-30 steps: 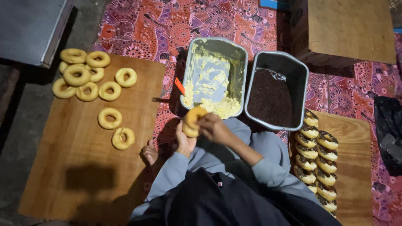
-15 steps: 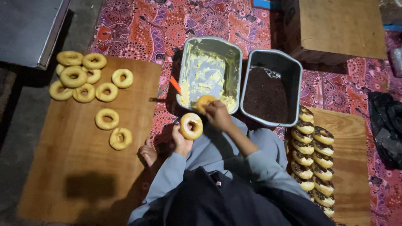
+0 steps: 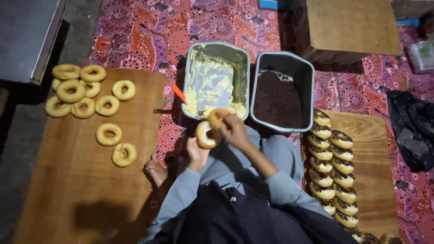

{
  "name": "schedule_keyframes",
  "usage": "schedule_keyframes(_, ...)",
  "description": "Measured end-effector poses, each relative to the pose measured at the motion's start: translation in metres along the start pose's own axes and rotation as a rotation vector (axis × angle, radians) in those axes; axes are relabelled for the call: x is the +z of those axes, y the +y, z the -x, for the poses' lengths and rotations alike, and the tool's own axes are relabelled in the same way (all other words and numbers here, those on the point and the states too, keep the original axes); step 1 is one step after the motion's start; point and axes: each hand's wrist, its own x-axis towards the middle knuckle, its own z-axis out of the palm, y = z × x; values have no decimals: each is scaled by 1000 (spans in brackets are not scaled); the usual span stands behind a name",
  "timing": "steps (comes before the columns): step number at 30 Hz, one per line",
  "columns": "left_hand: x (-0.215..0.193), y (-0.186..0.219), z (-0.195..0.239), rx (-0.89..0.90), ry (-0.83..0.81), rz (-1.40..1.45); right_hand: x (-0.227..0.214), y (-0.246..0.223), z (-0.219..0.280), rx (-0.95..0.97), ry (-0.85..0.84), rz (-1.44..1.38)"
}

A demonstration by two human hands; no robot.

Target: The person sits on the floor and repeatedly picks up plain donuts, scoops a yellow filling into the center hole with a small spatula, and places the filled donuts onto a wooden board. The process continues with multiple donuts until the end of the clip.

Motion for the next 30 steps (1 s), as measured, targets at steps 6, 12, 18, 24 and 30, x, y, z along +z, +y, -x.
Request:
schedule_keyframes(6, 32, 24, 17, -94, -73, -27, -25, -18, 36, -117, -154, -28)
schedule_keyframes(12, 40, -15, 30, 11, -52, -37, -28, -23, 25, -59, 6, 7)
schedule_keyframes(18, 64, -15, 41, -114, -15, -126, -36, -27, 30, 115, 112, 88)
schedule_keyframes(24, 88, 3, 32, -119, -131, -54, -80, 61, 62, 8, -380, -43)
schedule_keyframes(30, 74, -62, 32, -339, -54, -51, -133, 272, 32, 867, 189, -420)
